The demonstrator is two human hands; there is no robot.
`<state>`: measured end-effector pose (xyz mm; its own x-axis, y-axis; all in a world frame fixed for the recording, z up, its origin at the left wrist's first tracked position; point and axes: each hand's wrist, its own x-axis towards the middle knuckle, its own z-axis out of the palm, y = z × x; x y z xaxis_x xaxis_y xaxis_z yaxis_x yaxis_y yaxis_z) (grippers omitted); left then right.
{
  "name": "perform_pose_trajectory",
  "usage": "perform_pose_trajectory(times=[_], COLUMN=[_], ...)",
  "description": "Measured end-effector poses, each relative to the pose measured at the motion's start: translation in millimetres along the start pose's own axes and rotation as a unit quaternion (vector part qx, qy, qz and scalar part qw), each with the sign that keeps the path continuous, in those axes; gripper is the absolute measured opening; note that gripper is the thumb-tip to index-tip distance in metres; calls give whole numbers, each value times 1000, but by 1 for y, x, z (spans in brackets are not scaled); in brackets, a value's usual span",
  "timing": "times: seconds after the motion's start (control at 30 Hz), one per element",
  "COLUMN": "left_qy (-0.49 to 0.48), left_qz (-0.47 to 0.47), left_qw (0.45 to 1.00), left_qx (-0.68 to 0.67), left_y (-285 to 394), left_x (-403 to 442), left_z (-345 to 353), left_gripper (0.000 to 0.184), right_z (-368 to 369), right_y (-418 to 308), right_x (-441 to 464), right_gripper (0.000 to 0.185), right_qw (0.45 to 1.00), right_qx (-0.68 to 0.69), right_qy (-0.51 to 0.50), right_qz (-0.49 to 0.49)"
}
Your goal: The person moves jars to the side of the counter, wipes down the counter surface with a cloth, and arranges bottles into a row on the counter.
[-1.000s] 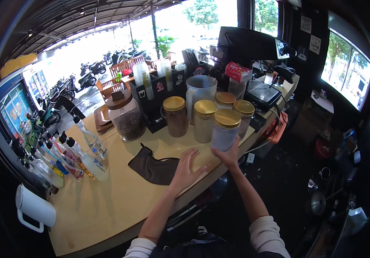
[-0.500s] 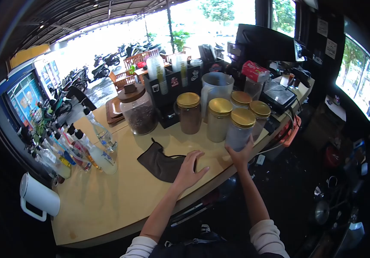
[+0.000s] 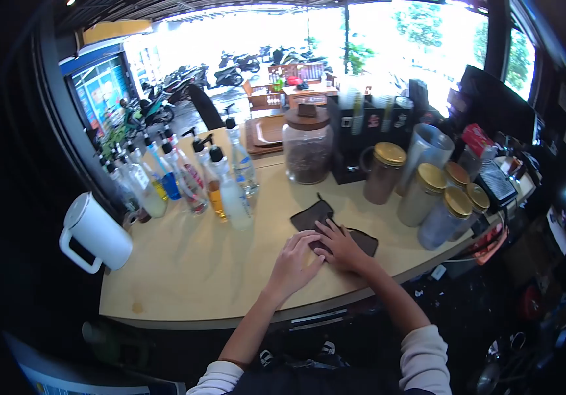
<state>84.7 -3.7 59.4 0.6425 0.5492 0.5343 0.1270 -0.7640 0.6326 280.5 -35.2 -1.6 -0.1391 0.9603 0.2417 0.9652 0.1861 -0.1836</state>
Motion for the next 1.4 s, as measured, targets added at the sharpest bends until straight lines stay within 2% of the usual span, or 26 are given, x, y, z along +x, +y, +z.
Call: perform_pose_trajectory(times=[0.07, 0.13, 0.17, 0.23, 0.33, 0.47, 0.57, 0.67, 0.77, 0.9, 1.0, 1.07, 1.1, 1.13, 1.2, 1.23, 1.3, 1.33, 1.37, 1.4], left_qy=[13, 34, 54, 81, 128, 176, 197, 222, 236, 236, 228, 221, 216, 212, 263, 250, 227, 207, 204, 204], left_qz=[-34, -41, -53, -70, -95, -125, -138, -142, -156, -175, -165, -161, -161, -157, -140, -132, -126, -120, -116, -118], left_qw=[999, 998, 997, 994, 987, 976, 971, 964, 959, 956, 959, 961, 961, 962, 947, 950, 955, 959, 960, 964], left_qx=[26, 39, 25, 19, 20, 15, 2, -3, 4, -5, -34, -48, -64, -67, -120, -130, -143, -151, -155, -120], left_y=[-9, -21, -25, -32, -43, -57, -63, -72, -86, -100, -110, -126, -136, -144, -163, -172, -182, -186, -189, -196], left_x=[-15, -32, -40, -55, -75, -96, -105, -115, -127, -133, -129, -121, -115, -107, -87, -74, -48, -33, -18, -4], left_z=[-24, -46, -57, -79, -104, -127, -142, -156, -171, -191, -205, -214, -216, -217, -213, -210, -202, -197, -191, -184], left_gripper=[40, 39, 37, 36, 34, 34, 34, 35, 36, 36, 35, 35, 34, 34, 35, 41, 47, 54, 54, 63], right_z=[2, 8, 13, 19, 31, 36, 41, 57, 87, 112, 119, 118, 122, 107, 71, 58, 48, 43, 40, 40], right_y=[10, 28, 31, 25, -8, -85, -143, -184, -207, -251, -270, -272, -267, -264, -251, -242, -215, -203, -190, -177], right_x=[27, 53, 56, 70, 56, 37, 38, 58, 109, 176, 203, 211, 211, 206, 188, 183, 176, 177, 180, 182], right_gripper=[55, 56, 56, 57, 57, 59, 60, 59, 60, 61, 63, 62, 58, 58, 51, 49, 55, 55, 61, 67], right_qw=[999, 987, 988, 972, 983, 996, 999, 997, 994, 994, 991, 985, 978, 980, 924, 911, 869, 870, 855, 835], right_qx=[4, -8, -6, -61, -64, -42, -13, 2, 5, 34, 44, 109, 155, 153, 318, 248, 276, 271, 285, 298], right_qy=[-34, 3, -4, 31, 35, 7, -29, -16, 24, 30, 3, -41, 21, 25, 169, 305, 409, 411, 433, 453], right_qz=[37, 163, 153, 224, 168, 78, 13, -75, -105, -102, -123, -129, -134, -129, -132, -126, -33, -31, 33, 96])
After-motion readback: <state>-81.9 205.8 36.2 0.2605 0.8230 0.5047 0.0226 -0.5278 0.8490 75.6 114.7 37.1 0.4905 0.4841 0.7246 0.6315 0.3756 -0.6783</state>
